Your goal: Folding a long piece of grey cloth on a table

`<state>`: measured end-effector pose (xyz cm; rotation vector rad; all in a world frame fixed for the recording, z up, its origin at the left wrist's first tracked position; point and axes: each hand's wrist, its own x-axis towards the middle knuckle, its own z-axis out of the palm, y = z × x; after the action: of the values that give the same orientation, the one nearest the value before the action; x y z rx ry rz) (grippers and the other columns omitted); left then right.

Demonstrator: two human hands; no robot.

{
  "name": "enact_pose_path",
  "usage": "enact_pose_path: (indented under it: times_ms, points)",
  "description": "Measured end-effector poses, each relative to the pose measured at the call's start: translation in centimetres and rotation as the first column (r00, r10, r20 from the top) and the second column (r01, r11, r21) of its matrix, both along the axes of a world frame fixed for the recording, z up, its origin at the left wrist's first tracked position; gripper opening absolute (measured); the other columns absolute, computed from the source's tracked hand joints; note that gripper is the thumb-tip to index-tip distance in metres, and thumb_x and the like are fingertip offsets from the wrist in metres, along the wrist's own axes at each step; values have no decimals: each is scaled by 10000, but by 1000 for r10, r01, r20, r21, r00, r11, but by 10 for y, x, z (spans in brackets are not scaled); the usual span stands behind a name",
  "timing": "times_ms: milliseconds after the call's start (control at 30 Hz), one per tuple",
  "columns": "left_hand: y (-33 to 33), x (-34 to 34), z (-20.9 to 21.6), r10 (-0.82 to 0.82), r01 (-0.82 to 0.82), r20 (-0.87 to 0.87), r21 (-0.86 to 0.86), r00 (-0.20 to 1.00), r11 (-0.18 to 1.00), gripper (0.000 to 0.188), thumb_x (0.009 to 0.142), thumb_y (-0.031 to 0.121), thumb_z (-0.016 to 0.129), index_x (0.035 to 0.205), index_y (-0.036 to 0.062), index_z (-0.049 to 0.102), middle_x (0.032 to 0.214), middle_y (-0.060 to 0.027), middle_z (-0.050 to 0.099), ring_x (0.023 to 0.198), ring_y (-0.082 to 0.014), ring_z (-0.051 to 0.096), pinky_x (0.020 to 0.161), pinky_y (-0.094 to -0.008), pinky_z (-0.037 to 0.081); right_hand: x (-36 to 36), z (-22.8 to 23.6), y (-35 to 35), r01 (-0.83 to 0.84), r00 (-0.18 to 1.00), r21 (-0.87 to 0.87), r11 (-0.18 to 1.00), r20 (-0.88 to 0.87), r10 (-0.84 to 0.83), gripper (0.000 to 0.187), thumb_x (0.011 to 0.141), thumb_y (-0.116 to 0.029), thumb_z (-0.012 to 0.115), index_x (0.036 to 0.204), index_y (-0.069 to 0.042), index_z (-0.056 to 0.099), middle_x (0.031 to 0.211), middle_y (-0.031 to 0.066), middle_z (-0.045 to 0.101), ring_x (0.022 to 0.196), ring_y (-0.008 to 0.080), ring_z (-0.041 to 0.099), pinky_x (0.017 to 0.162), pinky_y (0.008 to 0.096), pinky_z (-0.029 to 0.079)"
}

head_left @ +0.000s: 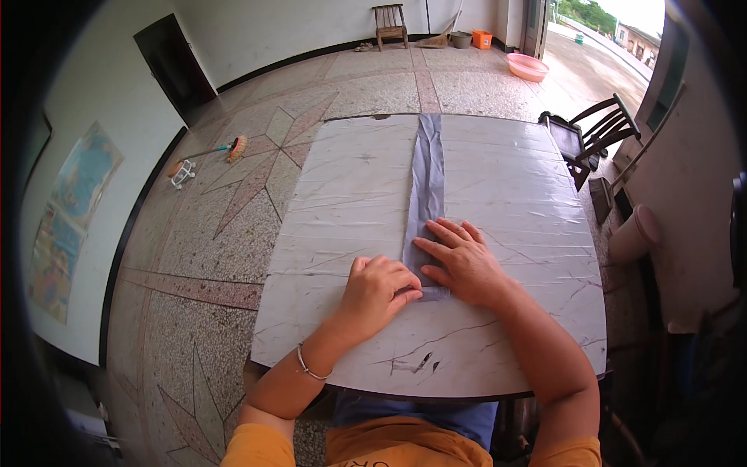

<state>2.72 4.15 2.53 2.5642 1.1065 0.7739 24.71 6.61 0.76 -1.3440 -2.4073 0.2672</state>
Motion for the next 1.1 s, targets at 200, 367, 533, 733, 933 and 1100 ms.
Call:
enact_pose_path:
  times_ms: [200,367,533,733,933,1100]
  points:
    - [-3,2,3,-23,30,-54,126,998,992,141,809,236,762,916,149,735,925,15,653,955,-178,576,868,-373,374,3,-5,1,0,1000,-5,1000,-8,0,486,978,-403,574,1414,-191,549,1538,136,413,1467,296,302,1207,479,181]
    - [-3,-3,-1,-59,60,-65,20,996,998,150,833,250,741,933,138,740,945,2,639,977,-188,572,874,-374,379,2,-3,1,-3,1000,-8,1000,-17,3,489,972,-396,581,1412,-184,551,1537,139,413,1465,299,304,1205,482,183]
    - [-4,-3,0,-76,74,-19,-82,997,994,146,853,237,722,959,138,738,927,-6,628,978,-204,571,870,-378,391,1,0,0,3,1000,-1,1000,-20,-3,495,959,-382,598,1407,-178,553,1536,136,416,1458,309,314,1201,490,188]
    - [-3,1,0,-20,22,14,-123,1000,992,159,817,185,760,956,116,728,974,-18,643,976,-218,573,875,-377,408,1,-2,0,1,1000,1,1000,-19,-1,501,957,-392,600,1409,-180,551,1536,137,415,1457,310,317,1200,488,194]
    - [-5,2,1,-42,43,-27,31,999,999,162,793,179,775,939,128,727,975,-19,649,986,-208,569,884,-368,396,2,-3,1,0,1000,7,1000,-20,0,495,955,-391,604,1401,-180,559,1531,141,421,1458,310,315,1201,486,194]
    - [-6,-3,-2,-166,159,-63,-92,984,983,169,822,217,761,960,125,722,973,-17,644,990,-205,563,907,-365,384,1,-1,0,-7,1000,3,1000,-25,7,482,954,-377,610,1394,-186,567,1528,145,424,1459,313,314,1200,487,193]
